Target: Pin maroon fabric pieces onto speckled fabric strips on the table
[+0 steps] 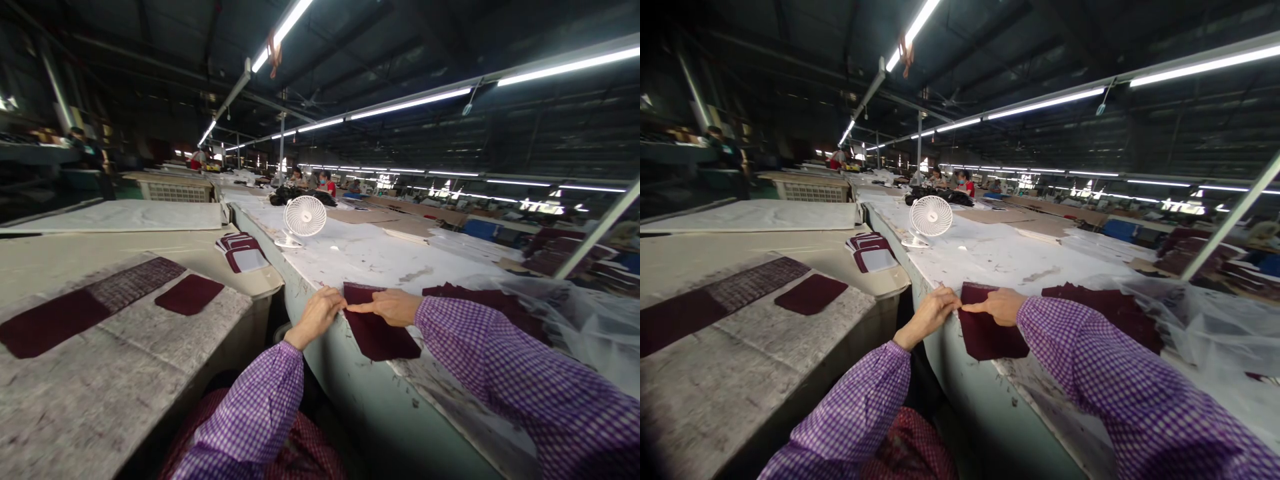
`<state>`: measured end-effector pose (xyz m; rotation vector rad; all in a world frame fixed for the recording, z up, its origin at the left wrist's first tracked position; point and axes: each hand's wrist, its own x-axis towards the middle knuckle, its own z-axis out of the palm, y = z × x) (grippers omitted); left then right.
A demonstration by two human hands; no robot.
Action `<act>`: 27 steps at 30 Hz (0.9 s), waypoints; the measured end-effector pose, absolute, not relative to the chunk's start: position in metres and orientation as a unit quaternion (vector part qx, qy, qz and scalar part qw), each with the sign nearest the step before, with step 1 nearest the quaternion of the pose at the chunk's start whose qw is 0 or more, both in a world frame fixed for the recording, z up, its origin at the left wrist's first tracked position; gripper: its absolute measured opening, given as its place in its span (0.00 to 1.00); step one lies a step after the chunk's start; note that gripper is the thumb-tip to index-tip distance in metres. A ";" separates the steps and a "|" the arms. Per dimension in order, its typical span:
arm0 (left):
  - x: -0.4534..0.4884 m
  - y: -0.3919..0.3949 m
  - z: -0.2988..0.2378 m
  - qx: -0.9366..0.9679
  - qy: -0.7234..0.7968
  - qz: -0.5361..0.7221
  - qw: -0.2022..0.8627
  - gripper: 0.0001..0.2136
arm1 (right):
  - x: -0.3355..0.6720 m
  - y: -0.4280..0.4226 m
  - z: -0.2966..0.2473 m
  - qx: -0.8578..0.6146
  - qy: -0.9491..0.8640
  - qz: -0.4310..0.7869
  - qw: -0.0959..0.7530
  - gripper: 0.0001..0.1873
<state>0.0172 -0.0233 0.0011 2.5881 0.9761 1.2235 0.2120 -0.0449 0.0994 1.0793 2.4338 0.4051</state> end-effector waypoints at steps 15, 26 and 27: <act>0.031 -0.020 0.007 0.849 0.402 0.340 0.043 0.10 | 0.234 -0.028 0.088 0.491 0.871 -0.018 0.021 0.09; 0.045 -0.038 0.028 0.873 0.330 0.360 -0.001 0.11 | 0.381 -0.034 0.153 0.620 0.720 -0.191 -0.246 0.18; 0.047 -0.041 0.029 0.875 0.317 0.366 0.020 0.09 | 0.402 -0.034 0.153 0.662 0.687 -0.169 -0.248 0.18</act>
